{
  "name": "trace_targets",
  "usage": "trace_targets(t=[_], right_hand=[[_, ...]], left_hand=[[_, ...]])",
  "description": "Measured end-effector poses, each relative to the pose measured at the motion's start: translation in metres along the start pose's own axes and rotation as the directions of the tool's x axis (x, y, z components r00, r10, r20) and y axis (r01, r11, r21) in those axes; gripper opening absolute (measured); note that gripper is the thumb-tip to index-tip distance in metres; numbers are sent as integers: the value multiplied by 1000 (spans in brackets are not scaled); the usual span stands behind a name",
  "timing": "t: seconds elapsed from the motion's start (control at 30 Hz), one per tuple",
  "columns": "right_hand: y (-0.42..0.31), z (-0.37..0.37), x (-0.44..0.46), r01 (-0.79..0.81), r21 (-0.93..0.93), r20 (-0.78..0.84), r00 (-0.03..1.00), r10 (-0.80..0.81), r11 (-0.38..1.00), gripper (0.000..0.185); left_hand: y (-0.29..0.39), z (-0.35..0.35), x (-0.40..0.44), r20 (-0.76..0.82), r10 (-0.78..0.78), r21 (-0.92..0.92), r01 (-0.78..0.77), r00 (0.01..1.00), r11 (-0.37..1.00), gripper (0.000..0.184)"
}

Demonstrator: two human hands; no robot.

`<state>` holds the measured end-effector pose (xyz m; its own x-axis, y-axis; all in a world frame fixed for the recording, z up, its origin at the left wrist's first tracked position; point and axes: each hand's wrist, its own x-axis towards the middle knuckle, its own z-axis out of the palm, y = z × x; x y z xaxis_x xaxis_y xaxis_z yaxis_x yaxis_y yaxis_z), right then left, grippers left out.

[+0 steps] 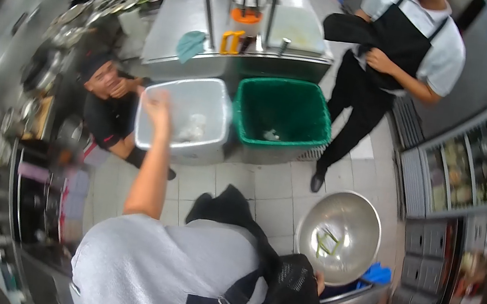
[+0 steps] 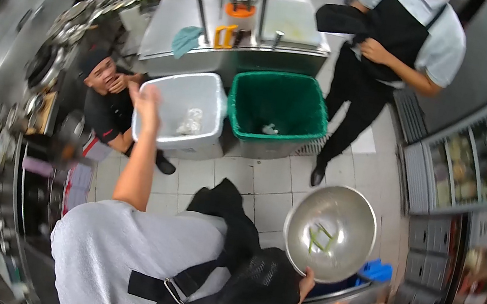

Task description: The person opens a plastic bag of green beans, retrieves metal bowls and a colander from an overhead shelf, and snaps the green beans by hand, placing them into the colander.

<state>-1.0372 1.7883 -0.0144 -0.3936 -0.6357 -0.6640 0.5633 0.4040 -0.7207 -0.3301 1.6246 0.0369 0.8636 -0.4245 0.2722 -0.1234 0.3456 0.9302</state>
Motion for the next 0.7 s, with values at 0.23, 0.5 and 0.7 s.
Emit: trace_targets(t=[0.23,0.5,0.7], right_hand=[[-130,-14,142,-49,-143,7,999,51,989,47],[-271,-33,238,-58,-128,-52,997,52,990,49],[-342,-26,332,-130,-54,-96,988,125,990,50]], left_hand=[[101,6,18,-45,423,343,-384,905,857,72],[-143,236,-178,24,-796,-187,785,604,590,103],[-155,276,-96,-155,-182,267,218,971,939,91]])
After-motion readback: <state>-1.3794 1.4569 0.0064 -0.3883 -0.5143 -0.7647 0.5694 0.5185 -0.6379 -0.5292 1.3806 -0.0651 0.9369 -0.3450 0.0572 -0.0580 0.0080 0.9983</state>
